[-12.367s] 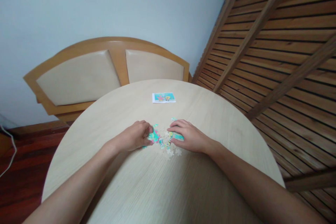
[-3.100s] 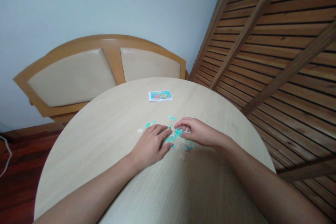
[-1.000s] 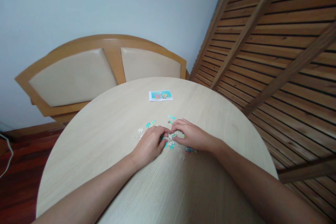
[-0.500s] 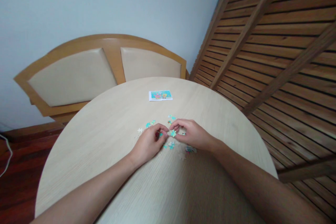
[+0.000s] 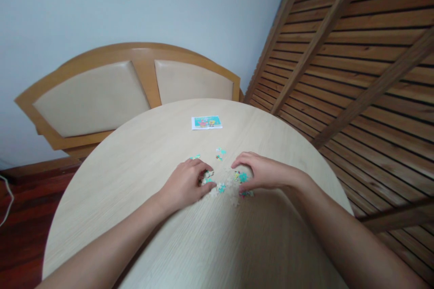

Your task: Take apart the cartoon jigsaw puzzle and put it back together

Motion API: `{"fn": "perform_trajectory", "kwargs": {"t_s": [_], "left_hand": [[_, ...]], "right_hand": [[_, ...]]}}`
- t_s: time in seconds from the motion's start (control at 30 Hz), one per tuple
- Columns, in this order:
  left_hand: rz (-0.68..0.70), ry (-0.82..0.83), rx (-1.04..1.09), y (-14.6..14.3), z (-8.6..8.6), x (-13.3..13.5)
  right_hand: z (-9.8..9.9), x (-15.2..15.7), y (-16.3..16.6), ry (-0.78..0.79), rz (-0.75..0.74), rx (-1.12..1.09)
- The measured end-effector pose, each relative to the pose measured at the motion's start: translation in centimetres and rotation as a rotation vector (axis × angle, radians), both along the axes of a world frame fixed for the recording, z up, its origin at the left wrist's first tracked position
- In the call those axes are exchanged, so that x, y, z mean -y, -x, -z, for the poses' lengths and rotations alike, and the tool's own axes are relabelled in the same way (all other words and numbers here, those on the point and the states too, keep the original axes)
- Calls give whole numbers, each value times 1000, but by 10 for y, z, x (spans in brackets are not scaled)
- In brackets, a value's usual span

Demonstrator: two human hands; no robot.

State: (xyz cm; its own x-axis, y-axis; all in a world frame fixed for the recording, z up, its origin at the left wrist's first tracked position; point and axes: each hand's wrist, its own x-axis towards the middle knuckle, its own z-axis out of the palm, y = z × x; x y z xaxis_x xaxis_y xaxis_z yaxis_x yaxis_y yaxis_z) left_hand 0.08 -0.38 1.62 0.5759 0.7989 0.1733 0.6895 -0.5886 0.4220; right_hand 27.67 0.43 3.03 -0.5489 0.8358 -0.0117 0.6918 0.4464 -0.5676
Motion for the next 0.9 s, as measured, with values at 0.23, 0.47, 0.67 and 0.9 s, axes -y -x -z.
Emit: {"fn": "perform_trajectory", "kwargs": {"t_s": [0.23,0.47,0.67,0.9], "left_hand": [[53,19,-65,4,3,-2],[-23,16,55,8,5,-11],[104,-25,43,15,0,-14],[129,-2,-8,11,7,-14]], "right_hand": [[1,3,9,45,-13,27],[3,-3,-3,72,41,-73],[-3,-2,-17,117,84,104],[0,-6,-15,223,98,-91]]}}
